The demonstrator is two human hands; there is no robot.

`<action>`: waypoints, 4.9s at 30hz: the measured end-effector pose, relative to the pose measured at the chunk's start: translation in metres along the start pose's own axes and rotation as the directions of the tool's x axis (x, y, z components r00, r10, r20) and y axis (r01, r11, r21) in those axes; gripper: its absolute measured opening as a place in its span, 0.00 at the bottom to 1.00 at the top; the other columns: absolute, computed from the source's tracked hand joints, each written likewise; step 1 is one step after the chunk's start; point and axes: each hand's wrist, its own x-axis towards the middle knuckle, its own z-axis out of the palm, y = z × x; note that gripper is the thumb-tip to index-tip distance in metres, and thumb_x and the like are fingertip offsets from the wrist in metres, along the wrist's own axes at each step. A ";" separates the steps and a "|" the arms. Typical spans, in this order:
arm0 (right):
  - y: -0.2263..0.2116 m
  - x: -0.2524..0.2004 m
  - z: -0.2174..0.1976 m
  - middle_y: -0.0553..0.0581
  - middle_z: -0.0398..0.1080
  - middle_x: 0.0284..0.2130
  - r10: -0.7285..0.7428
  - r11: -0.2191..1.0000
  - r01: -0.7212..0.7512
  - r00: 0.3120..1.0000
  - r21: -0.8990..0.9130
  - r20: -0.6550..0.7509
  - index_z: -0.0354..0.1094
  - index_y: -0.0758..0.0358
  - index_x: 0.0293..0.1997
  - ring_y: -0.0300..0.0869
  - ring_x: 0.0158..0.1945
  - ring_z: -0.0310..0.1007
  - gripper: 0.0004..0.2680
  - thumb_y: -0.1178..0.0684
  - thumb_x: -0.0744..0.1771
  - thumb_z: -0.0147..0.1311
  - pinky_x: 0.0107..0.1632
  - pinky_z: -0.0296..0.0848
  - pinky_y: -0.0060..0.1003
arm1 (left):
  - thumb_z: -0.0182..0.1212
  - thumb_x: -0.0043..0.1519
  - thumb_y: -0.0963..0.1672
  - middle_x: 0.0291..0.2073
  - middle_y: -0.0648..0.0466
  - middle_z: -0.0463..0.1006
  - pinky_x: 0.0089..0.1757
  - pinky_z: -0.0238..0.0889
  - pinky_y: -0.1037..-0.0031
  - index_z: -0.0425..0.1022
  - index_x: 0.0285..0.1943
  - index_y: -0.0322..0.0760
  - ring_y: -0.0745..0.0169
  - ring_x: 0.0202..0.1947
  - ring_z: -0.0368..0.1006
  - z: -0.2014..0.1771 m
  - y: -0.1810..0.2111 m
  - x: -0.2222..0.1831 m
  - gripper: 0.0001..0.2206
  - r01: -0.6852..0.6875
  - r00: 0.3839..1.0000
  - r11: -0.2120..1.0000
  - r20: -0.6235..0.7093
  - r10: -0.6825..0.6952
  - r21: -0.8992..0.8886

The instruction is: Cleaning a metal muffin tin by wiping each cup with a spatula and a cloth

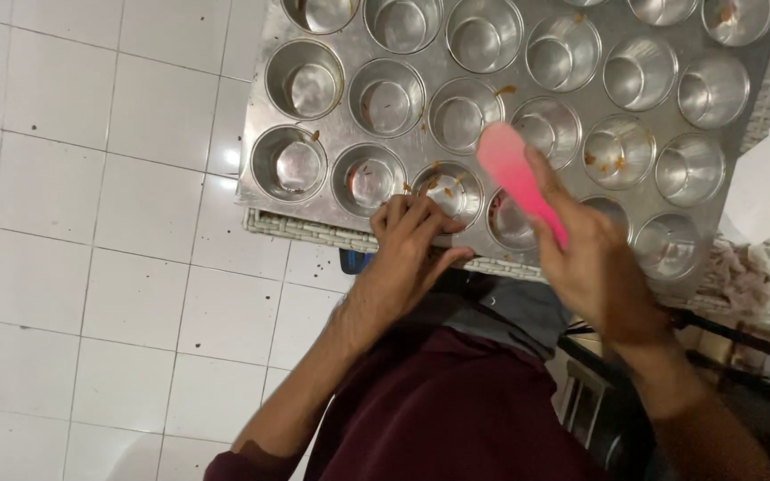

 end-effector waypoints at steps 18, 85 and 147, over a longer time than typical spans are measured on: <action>0.009 0.007 -0.032 0.59 0.66 0.10 0.224 0.940 -0.171 0.962 -0.297 0.154 0.51 0.64 0.77 0.40 0.06 0.55 0.26 0.60 0.68 0.54 0.05 0.59 0.35 | 0.65 0.63 0.47 0.49 0.48 0.70 0.58 0.48 0.52 0.76 0.51 0.35 0.47 0.52 0.61 -0.006 0.004 0.003 0.14 0.005 1.000 1.000 0.022 -0.005 0.014; 0.003 0.080 -0.046 0.59 0.65 0.16 0.446 0.839 -0.312 0.864 -0.445 0.233 0.60 0.55 0.75 0.42 0.08 0.53 0.22 0.40 0.71 0.48 0.12 0.63 0.40 | 0.69 0.61 0.55 0.71 0.43 0.55 0.62 0.51 0.45 0.54 0.75 0.31 0.40 0.63 0.53 -0.001 -0.009 0.029 0.40 0.027 0.997 0.983 -0.073 -0.014 0.180; -0.022 0.062 0.015 0.63 0.79 0.44 0.086 0.957 -0.056 0.992 -0.284 0.092 0.51 0.61 0.77 0.37 0.10 0.44 0.23 0.63 0.70 0.50 0.11 0.59 0.37 | 0.66 0.62 0.46 0.61 0.43 0.63 0.61 0.53 0.50 0.69 0.56 0.29 0.42 0.61 0.55 -0.028 -0.015 -0.014 0.19 0.107 0.954 0.992 -0.287 -0.085 0.060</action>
